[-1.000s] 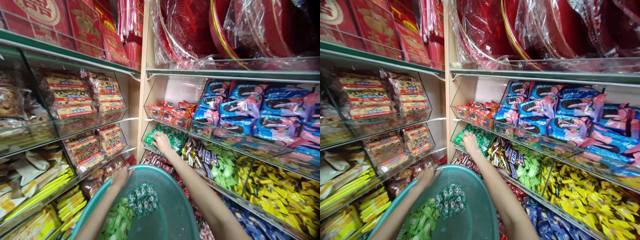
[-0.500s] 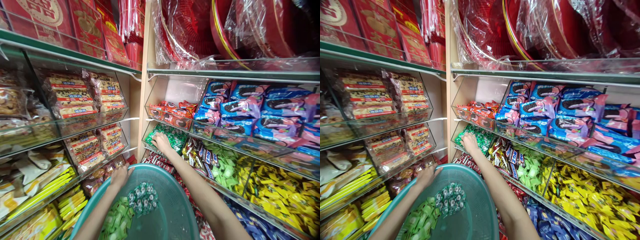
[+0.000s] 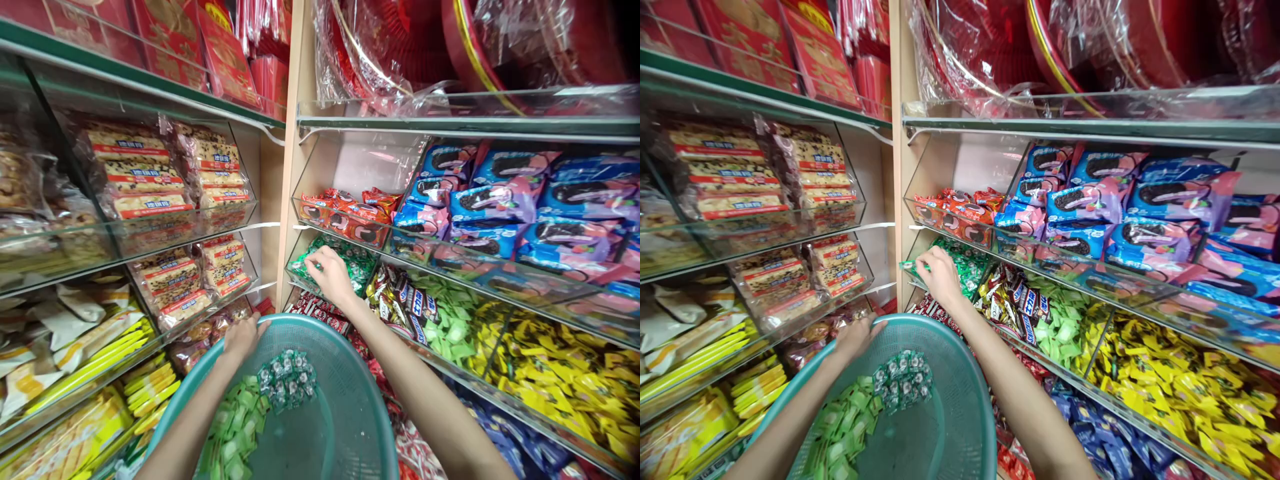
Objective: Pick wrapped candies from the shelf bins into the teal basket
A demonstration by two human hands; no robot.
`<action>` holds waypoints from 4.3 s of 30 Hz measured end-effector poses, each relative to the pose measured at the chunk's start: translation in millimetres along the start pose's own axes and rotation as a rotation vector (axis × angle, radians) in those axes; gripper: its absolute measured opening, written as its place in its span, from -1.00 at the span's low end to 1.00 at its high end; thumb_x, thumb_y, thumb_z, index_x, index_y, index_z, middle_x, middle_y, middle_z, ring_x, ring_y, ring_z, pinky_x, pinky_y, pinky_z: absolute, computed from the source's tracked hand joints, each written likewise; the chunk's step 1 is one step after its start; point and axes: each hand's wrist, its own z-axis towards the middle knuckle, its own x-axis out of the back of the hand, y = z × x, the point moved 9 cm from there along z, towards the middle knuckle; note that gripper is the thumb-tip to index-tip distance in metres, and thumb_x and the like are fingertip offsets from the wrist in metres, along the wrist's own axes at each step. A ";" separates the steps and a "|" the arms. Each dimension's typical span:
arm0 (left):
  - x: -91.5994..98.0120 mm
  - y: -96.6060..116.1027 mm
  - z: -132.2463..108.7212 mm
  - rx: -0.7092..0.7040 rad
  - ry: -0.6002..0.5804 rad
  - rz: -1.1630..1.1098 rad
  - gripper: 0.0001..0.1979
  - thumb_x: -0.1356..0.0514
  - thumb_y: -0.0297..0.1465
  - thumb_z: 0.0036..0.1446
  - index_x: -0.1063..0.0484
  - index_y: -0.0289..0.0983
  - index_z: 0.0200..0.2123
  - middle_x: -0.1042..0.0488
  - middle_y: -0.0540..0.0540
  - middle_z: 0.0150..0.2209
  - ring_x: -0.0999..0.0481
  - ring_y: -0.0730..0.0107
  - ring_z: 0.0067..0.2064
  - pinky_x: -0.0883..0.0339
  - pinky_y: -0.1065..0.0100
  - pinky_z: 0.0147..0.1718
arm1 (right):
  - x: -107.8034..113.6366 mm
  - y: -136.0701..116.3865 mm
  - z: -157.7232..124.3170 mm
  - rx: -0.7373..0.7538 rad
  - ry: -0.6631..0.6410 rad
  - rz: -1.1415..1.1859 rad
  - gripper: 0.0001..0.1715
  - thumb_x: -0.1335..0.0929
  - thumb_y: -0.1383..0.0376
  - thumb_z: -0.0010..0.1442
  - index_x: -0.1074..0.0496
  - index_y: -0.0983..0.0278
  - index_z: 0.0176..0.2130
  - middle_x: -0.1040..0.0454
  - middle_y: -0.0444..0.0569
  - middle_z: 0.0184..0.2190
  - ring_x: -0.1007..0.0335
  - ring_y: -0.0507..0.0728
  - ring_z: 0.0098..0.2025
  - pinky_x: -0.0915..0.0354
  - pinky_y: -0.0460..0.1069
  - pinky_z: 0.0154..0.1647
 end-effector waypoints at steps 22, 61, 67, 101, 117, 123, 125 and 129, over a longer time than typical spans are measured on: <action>5.8 8.6 -11.0 -0.006 0.008 0.032 -0.47 0.24 -0.07 0.23 -0.34 -0.21 -0.03 -0.53 -0.22 -0.17 -0.52 0.13 -0.13 -0.31 0.17 -0.18 | -131.6 -15.8 -139.3 -0.013 -0.698 0.144 -0.92 -0.35 0.45 -0.01 -0.43 0.30 -0.48 -0.38 -0.15 -0.49 -0.26 0.01 -0.36 -0.15 -0.12 -0.28; 13.9 11.1 -12.4 -0.010 0.018 0.028 -0.47 0.24 -0.06 0.23 -0.35 -0.23 -0.08 -0.53 -0.26 -0.22 -0.51 0.15 -0.13 -0.27 0.20 -0.17 | -199.1 -50.1 -151.0 0.231 -0.834 -0.221 -0.71 -0.23 0.28 0.20 -0.43 0.26 -0.12 -0.42 0.05 -0.09 -0.30 0.17 -0.04 -0.29 0.04 -0.10; 11.4 11.6 -11.2 -0.016 0.037 0.022 -0.47 0.24 -0.06 0.23 -0.35 -0.24 -0.09 -0.52 -0.25 -0.22 -0.50 0.14 -0.12 -0.27 0.19 -0.16 | -213.2 -60.4 -177.5 0.381 -0.885 -0.222 -0.72 -0.31 0.13 0.15 -0.47 0.23 -0.20 -0.40 0.00 -0.12 -0.22 0.20 -0.02 -0.24 0.10 -0.05; -1.3 9.3 -7.1 -0.008 -0.041 0.021 -0.49 0.22 -0.08 0.22 -0.33 -0.23 -0.05 -0.52 -0.26 -0.18 -0.50 0.12 -0.11 -0.27 0.16 -0.14 | -186.3 -61.3 -205.7 0.569 -0.733 -0.301 -0.84 -0.30 0.32 0.19 -0.41 0.28 -0.42 -0.36 -0.09 -0.31 -0.20 0.12 -0.16 -0.16 0.04 -0.14; -10.0 1.9 0.3 -0.006 -0.080 0.014 -0.55 0.15 -0.14 0.22 -0.30 -0.22 0.02 -0.50 -0.28 -0.12 -0.49 0.10 -0.09 -0.29 0.19 -0.16 | -119.5 -82.6 -131.6 0.548 -0.605 -0.247 -0.80 -0.22 0.30 0.26 -0.38 0.26 -0.36 -0.35 -0.06 -0.18 -0.15 0.09 -0.13 -0.08 0.01 -0.14; -9.7 0.8 0.7 0.016 -0.083 -0.014 -0.51 0.17 -0.12 0.22 -0.32 -0.24 0.01 -0.51 -0.29 -0.14 -0.49 0.07 -0.08 -0.28 0.13 -0.12 | -58.4 -18.3 -29.5 0.197 -0.405 -0.388 -0.76 -0.18 0.32 0.27 -0.41 0.29 -0.27 -0.35 0.02 -0.22 -0.15 0.13 -0.17 -0.07 0.00 -0.18; -8.6 1.5 0.5 0.011 -0.080 -0.015 -0.52 0.17 -0.12 0.22 -0.32 -0.23 0.02 -0.51 -0.28 -0.13 -0.48 0.07 -0.07 -0.27 0.12 -0.11 | -43.8 17.2 -8.6 0.014 -0.349 -0.457 -0.79 -0.21 0.38 0.23 -0.42 0.29 -0.26 -0.34 0.04 -0.20 -0.15 0.16 -0.15 -0.07 0.00 -0.19; -6.9 1.4 0.5 0.011 -0.079 -0.013 -0.50 0.18 -0.11 0.22 -0.32 -0.24 0.01 -0.51 -0.28 -0.13 -0.48 0.05 -0.06 -0.27 0.11 -0.10 | -36.8 61.7 5.7 -0.181 -0.312 -0.500 -0.79 -0.22 0.39 0.19 -0.43 0.27 -0.25 -0.34 0.05 -0.18 -0.15 0.18 -0.11 -0.08 0.00 -0.22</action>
